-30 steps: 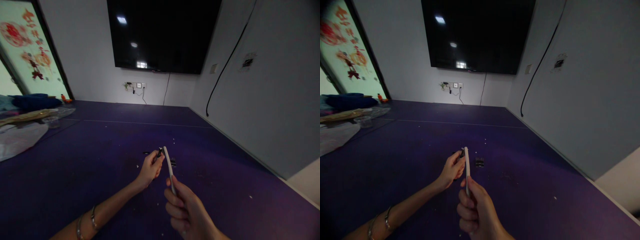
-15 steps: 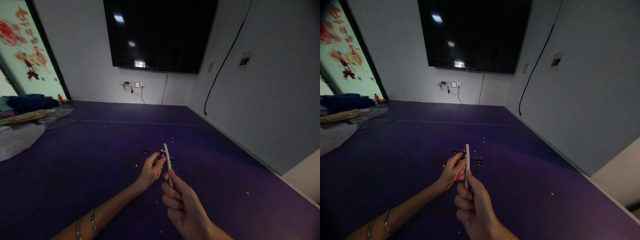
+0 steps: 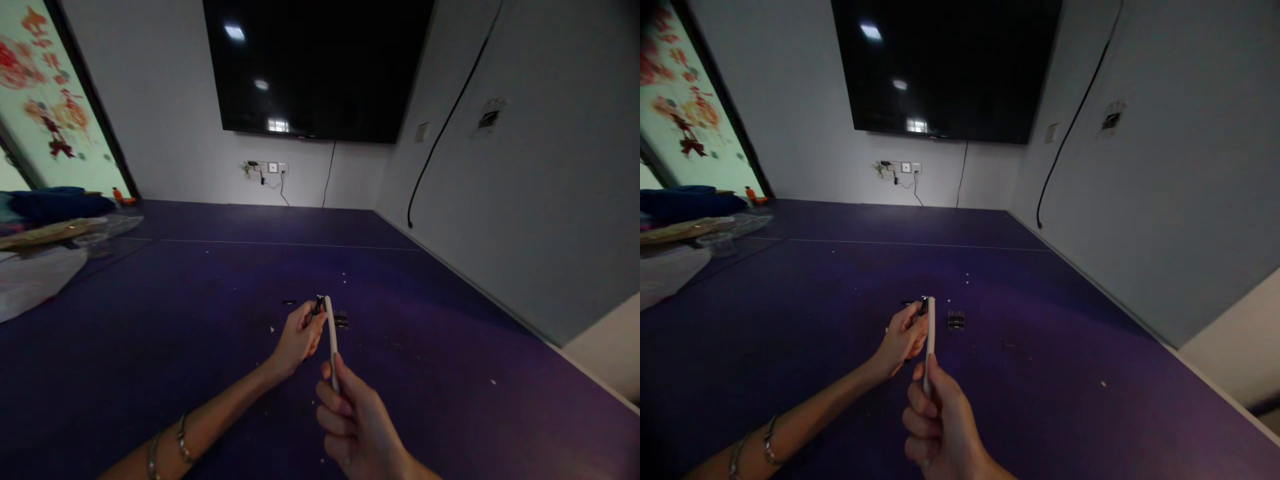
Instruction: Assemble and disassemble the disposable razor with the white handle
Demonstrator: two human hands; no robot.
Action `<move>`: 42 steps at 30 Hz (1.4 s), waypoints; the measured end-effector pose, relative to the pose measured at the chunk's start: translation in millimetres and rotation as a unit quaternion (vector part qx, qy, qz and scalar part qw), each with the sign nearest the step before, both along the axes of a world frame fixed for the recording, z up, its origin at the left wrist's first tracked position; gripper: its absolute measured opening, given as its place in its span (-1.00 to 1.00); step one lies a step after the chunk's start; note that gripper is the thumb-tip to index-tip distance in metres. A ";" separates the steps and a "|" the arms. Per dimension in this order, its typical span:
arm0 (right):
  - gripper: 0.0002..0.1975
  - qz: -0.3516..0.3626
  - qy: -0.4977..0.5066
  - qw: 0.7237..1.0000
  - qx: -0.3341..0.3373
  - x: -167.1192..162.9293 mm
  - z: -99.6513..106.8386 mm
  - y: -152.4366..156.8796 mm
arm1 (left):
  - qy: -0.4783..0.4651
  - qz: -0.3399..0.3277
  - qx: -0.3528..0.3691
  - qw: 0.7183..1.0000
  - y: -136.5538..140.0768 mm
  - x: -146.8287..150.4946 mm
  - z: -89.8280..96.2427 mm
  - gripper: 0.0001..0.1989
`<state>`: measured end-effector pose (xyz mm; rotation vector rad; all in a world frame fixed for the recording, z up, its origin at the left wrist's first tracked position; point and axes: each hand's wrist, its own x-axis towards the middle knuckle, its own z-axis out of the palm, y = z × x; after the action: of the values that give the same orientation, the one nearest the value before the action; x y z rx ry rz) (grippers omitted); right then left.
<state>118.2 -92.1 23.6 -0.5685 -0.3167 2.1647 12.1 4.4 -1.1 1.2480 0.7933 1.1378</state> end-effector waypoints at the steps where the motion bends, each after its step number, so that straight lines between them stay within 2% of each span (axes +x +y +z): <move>1: -0.63 0.006 0.003 1.000 -0.001 -0.2 -1.5 -0.8 | -0.003 0.000 -0.004 1.000 0.4 -0.2 0.3 -0.71; 9: -0.60 -0.027 -0.010 0.999 0.016 -1.8 5.0 3.1 | -0.001 -0.020 0.008 1.000 -1.0 -1.5 0.3 -0.72; 14: -0.55 -0.020 -0.029 0.999 0.010 -1.3 -2.0 -2.8 | 0.003 -0.024 0.009 1.000 -3.6 0.4 3.0 -0.70; 20: -0.59 0.022 -0.065 0.998 0.014 2.4 -3.0 -9.7 | -0.014 0.013 -0.001 1.000 2.1 -3.2 6.2 -0.71; 25: -0.58 -0.054 -0.047 0.997 0.028 4.2 8.5 -0.2 | -0.011 -0.022 0.020 1.000 1.6 -2.9 3.6 -0.72; 27: -0.59 -0.064 -0.041 0.997 0.028 2.8 7.7 2.3 | -0.002 -0.019 0.023 1.000 -0.1 -1.3 2.8 -0.73; 33: -0.60 0.022 -0.047 0.998 0.026 -5.4 -9.9 -7.9 | -0.001 0.007 0.018 1.000 3.6 -4.9 6.5 -0.71; 35: -0.64 -0.003 -0.051 0.997 0.057 -4.2 -6.8 -7.5 | 0.013 0.020 0.033 0.999 6.2 -7.2 8.0 -0.73; 38: -0.72 -0.102 -0.092 0.980 0.144 5.3 7.8 5.4 | 0.050 0.037 0.074 0.995 8.8 -8.4 8.2 -0.77; 40: -0.76 -0.147 -0.147 0.954 0.217 17.4 18.8 20.0 | 0.076 0.042 0.106 0.991 10.3 -8.6 7.2 -0.79; 42: -0.78 -0.174 -0.233 0.911 0.292 33.3 27.6 35.4 | 0.092 0.033 0.142 0.985 12.0 -9.3 6.2 -0.81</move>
<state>151.5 -56.7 51.2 -0.7178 -1.0033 1.4637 2.8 16.4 5.1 1.5919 0.8354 1.2325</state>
